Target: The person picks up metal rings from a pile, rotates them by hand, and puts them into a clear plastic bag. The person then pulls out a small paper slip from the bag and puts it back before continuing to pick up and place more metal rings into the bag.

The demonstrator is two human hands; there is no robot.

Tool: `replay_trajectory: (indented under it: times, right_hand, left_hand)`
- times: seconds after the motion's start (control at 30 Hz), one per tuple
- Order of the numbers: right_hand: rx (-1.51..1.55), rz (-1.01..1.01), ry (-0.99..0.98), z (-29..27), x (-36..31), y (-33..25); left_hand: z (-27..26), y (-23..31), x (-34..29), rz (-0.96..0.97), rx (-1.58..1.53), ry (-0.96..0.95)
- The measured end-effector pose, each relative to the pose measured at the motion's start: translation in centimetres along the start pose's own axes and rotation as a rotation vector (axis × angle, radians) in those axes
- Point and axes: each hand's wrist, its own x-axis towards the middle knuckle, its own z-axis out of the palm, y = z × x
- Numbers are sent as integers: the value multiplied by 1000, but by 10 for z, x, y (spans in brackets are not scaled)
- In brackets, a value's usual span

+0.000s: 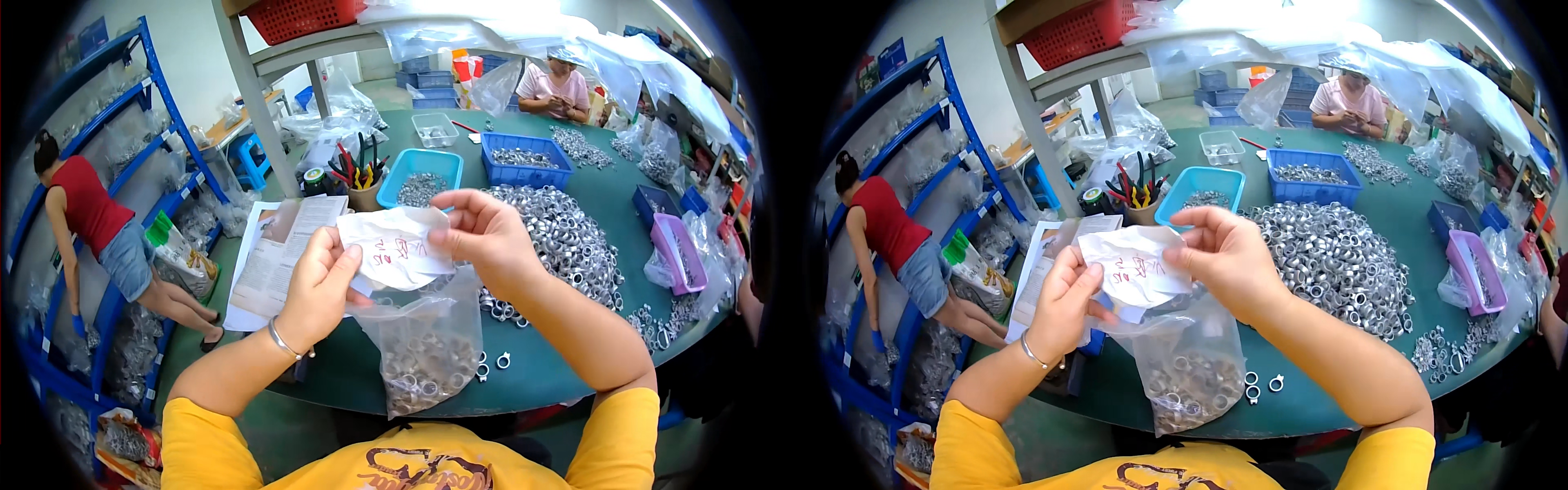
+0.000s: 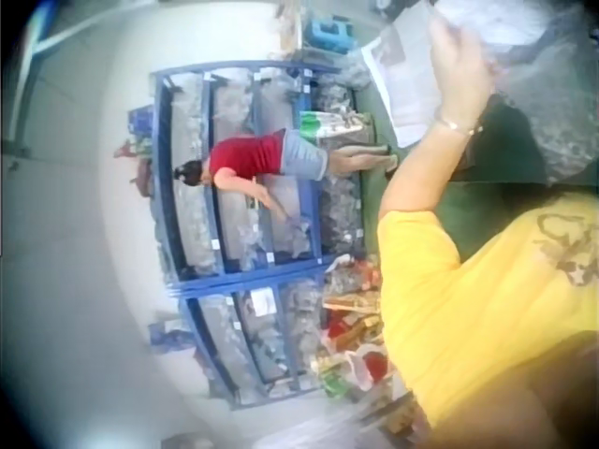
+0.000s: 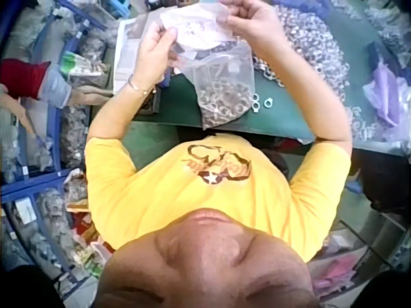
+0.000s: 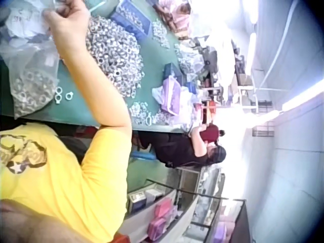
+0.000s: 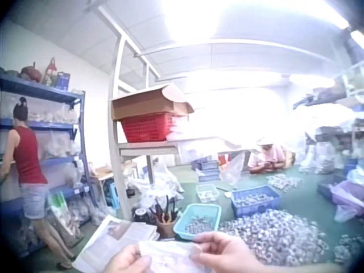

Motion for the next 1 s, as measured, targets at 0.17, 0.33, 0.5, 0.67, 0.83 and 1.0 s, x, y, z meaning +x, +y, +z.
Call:
replay_trajectory:
  times: [0.17, 0.33, 0.5, 0.67, 0.83, 1.0]
  right_hand:
    - [-140, 73, -71, -1, -2, 7]
    - [154, 64, 14, 6, -2, 8]
    - [58, 23, 8, 4, 0, 6]
    - [-225, -169, -68, -5, -1, 10]
    - [-731, -793, -70, -16, 4, 7]
    - [-843, -750, -140, -25, 6, 9]
  left_hand:
    - [13, 4, -2, 11, -20, -65]
    - [7, 10, 3, -88, -47, -124]
    - [5, 11, 6, -74, -67, -84]
    - [-12, -13, 11, 214, 18, -21]
    - [-9, -6, 14, 704, 639, 204]
    - [-26, -4, 10, 625, 751, 32]
